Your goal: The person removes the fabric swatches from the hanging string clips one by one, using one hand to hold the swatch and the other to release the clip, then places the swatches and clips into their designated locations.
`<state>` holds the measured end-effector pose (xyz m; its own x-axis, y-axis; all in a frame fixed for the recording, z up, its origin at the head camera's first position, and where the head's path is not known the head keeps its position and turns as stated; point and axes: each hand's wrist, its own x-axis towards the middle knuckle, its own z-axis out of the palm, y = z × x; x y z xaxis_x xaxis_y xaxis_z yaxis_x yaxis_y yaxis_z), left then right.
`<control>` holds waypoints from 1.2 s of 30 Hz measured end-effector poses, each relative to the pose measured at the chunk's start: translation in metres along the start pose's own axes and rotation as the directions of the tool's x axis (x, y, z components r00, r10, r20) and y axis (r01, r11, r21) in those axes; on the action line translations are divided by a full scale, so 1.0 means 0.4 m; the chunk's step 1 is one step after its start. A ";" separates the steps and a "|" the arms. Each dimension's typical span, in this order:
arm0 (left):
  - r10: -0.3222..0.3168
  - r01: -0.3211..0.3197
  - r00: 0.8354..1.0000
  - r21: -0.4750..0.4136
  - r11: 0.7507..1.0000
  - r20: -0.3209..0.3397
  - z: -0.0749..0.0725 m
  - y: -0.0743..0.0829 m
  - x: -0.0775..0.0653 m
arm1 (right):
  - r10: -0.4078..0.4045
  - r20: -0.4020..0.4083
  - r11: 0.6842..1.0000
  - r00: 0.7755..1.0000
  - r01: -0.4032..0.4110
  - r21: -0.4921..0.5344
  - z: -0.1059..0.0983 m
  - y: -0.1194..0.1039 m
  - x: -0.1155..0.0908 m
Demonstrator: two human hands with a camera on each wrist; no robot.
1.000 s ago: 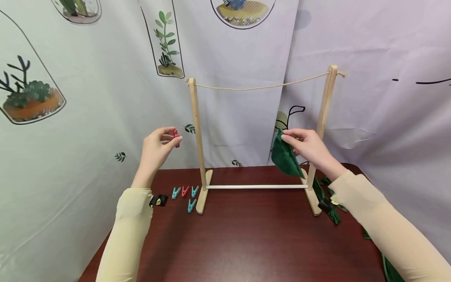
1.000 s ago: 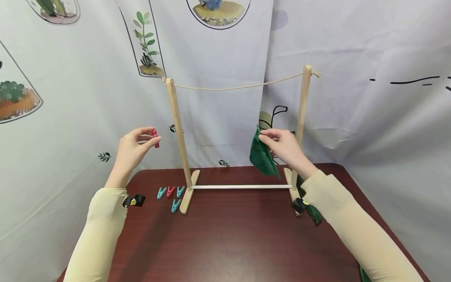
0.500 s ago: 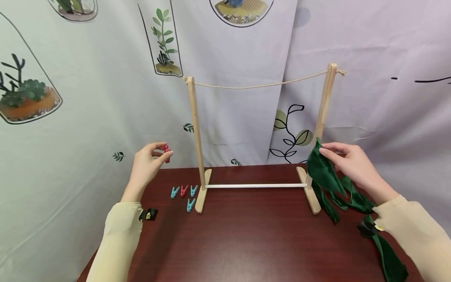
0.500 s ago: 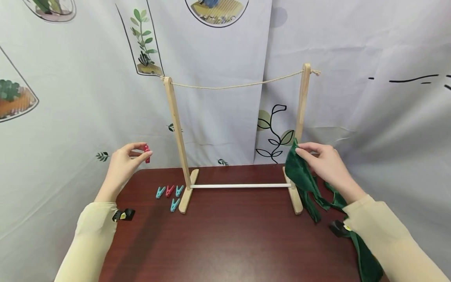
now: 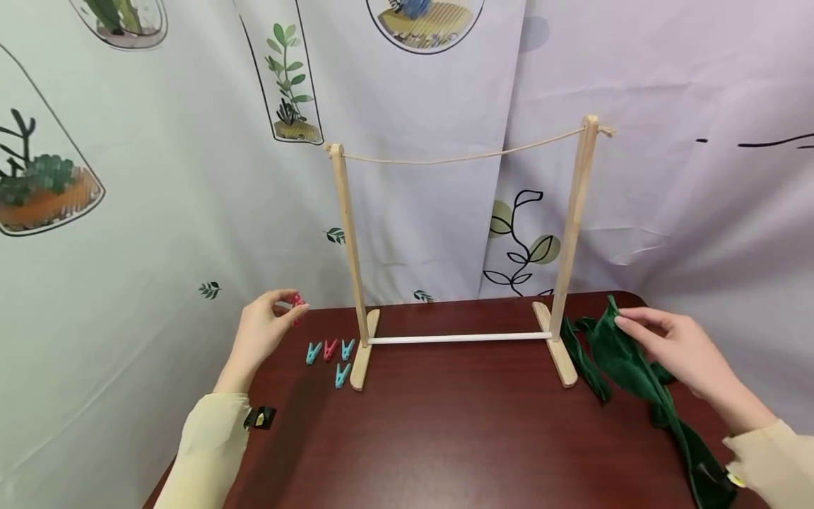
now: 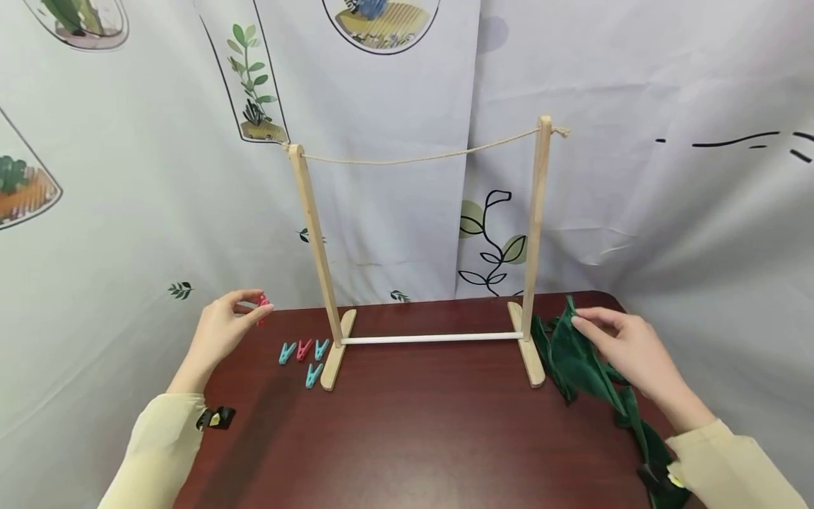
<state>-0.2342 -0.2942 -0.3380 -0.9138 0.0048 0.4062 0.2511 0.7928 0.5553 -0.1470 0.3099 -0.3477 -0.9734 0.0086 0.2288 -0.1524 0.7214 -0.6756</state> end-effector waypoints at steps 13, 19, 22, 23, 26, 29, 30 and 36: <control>-0.039 0.037 0.996 0.028 0.999 0.084 0.077 -0.070 -0.058 | 0.201 0.109 0.977 0.974 -0.207 0.052 0.061 0.125 -0.115; -0.086 0.083 0.987 0.028 0.996 0.136 0.113 -0.100 -0.081 | 0.282 0.148 0.957 0.948 -0.288 0.023 0.091 0.176 -0.154; -0.109 0.105 0.981 0.032 0.994 0.159 0.129 -0.115 -0.091 | 0.309 0.160 0.949 0.938 -0.314 0.010 0.108 0.196 -0.169; -0.115 0.111 0.980 0.034 0.993 0.163 0.132 -0.120 -0.094 | 0.315 0.163 0.947 0.935 -0.321 0.006 0.114 0.200 -0.172; -0.140 0.134 0.974 0.046 0.990 0.177 0.143 -0.133 -0.105 | 0.322 0.172 0.946 0.931 -0.324 -0.014 0.128 0.213 -0.177; -0.163 0.156 0.967 0.049 0.986 0.194 0.154 -0.145 -0.117 | 0.328 0.179 0.945 0.928 -0.326 -0.036 0.140 0.222 -0.177; -0.169 0.162 0.965 0.049 0.986 0.200 0.158 -0.149 -0.120 | 0.327 0.181 0.945 0.927 -0.325 -0.042 0.144 0.225 -0.176; -0.195 0.190 0.958 0.046 0.981 0.212 0.178 -0.169 -0.130 | 0.344 0.203 0.939 0.917 -0.342 -0.047 0.173 0.234 -0.175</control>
<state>-0.2264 -0.3048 -0.4483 -0.9917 -0.0210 0.1270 0.0583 0.8064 0.5885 -0.1050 0.3290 -0.4755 -0.9795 0.1153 -0.1650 0.1976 0.7066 -0.6795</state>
